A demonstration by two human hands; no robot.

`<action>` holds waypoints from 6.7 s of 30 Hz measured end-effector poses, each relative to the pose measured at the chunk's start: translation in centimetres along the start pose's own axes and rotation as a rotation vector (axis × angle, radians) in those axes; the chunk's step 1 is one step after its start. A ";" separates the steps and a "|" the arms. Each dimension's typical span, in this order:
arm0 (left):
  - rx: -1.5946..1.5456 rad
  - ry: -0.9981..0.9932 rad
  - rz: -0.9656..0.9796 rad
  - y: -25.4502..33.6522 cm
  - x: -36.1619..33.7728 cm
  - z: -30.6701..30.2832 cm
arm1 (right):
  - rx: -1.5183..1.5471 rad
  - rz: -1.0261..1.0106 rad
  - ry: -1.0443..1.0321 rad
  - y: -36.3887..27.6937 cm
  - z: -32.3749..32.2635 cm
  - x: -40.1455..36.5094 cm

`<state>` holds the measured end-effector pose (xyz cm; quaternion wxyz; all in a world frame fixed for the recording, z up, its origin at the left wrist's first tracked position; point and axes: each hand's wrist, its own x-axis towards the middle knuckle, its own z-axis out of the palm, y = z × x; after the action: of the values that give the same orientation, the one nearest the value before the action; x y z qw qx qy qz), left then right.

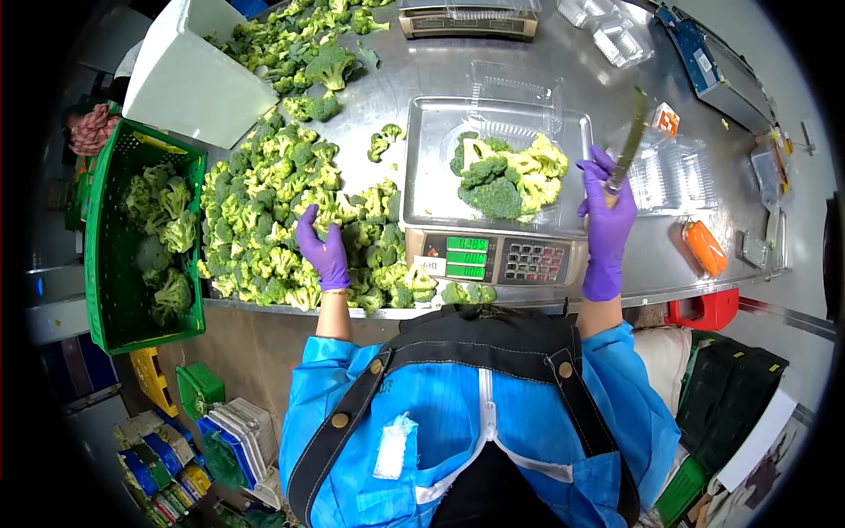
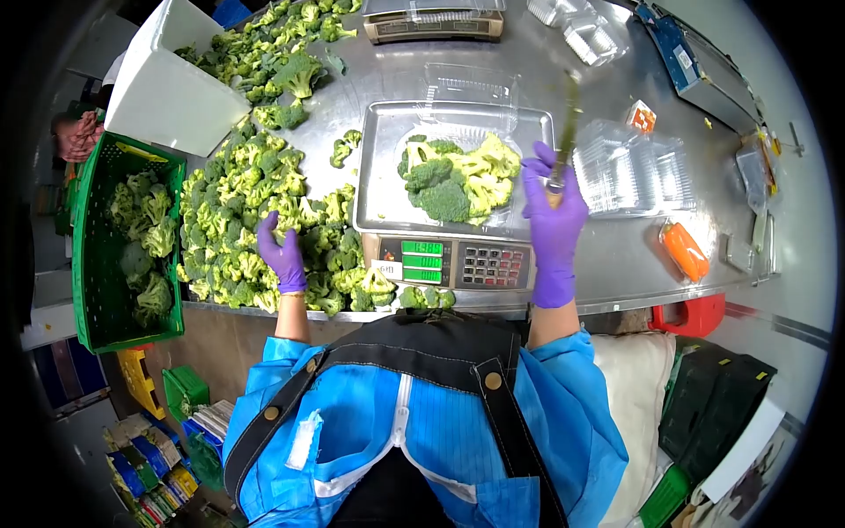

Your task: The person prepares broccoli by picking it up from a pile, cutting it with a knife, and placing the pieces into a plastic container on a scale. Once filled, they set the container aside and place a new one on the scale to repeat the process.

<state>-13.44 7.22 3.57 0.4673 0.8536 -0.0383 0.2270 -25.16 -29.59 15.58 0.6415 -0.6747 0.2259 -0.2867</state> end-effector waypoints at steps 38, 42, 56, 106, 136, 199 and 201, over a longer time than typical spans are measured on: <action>-1.069 -0.846 -0.529 11.8 1.7 10.4 | -0.022 0.069 -0.353 6.6 -1.4 3.3; -0.644 -0.940 -0.309 12.8 0.7 8.3 | 0.035 0.258 -0.398 5.6 -1.7 1.2; -0.713 -0.952 -0.609 11.9 0.0 8.0 | 0.466 0.284 -0.319 8.6 -0.8 -0.5; -0.629 -1.200 -0.833 11.1 1.8 8.9 | 0.142 0.858 -0.496 7.4 -3.2 0.5; -1.162 -1.056 -0.831 13.8 0.4 8.5 | -1.391 -0.191 0.134 12.0 -13.5 11.8; -1.867 -0.663 -0.967 6.4 2.1 -0.5 | 0.032 0.180 -0.058 3.5 -5.6 -5.4; -1.794 -0.705 -0.992 7.7 1.3 0.3 | 0.004 0.134 -0.105 3.9 -4.1 -5.9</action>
<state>-14.28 2.86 9.95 0.9237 0.1385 0.0269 -0.3563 -32.06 -28.93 11.18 0.6717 -0.6708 0.2361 -0.2077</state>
